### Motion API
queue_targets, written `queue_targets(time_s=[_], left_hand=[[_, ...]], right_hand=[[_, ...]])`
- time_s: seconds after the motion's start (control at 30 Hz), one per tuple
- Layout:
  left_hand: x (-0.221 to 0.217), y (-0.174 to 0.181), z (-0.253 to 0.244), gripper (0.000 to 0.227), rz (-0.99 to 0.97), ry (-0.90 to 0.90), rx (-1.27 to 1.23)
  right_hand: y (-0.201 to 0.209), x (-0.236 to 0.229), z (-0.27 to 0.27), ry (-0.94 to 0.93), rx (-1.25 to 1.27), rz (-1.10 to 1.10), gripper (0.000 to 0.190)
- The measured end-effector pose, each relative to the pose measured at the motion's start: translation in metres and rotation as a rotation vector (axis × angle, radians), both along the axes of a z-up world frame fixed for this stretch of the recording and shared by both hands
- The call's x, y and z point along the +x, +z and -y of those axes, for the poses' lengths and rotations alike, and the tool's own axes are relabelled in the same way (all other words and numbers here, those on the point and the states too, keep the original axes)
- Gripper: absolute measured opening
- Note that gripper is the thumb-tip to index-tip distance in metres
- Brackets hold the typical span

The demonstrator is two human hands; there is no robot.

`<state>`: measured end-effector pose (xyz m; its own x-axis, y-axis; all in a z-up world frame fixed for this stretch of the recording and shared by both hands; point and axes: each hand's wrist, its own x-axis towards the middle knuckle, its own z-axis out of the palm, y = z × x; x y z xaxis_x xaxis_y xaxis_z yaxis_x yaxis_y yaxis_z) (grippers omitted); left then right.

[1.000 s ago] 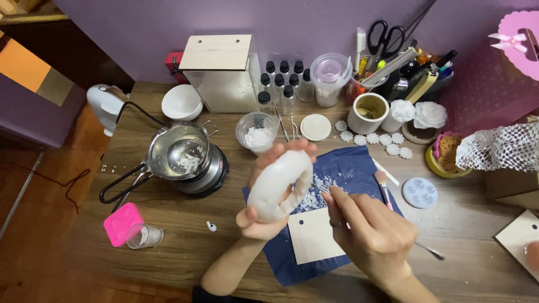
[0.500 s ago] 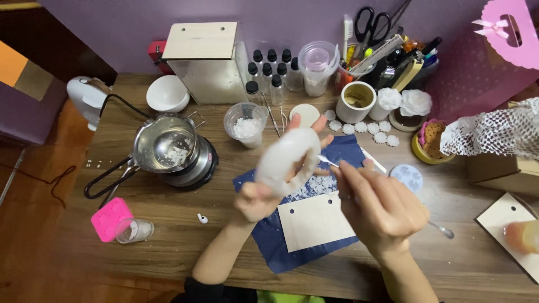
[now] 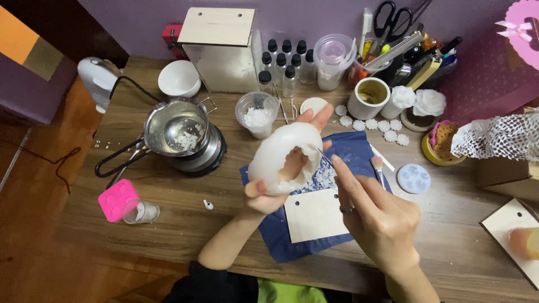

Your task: Scraping the interior of a white circular mold using a small metal tool to remove excess material.

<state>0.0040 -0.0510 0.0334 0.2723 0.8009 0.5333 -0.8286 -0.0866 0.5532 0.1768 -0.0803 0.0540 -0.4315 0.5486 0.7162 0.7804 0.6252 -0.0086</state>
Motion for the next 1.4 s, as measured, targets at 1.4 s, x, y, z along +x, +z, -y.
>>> queue_targets(time_s=[1.4], left_hand=[[-0.013, 0.000, -0.014, 0.088, -0.146, 0.052, -0.033]], right_hand=[[0.019, 0.017, 0.004, 0.158, -0.125, 0.098, 0.013]])
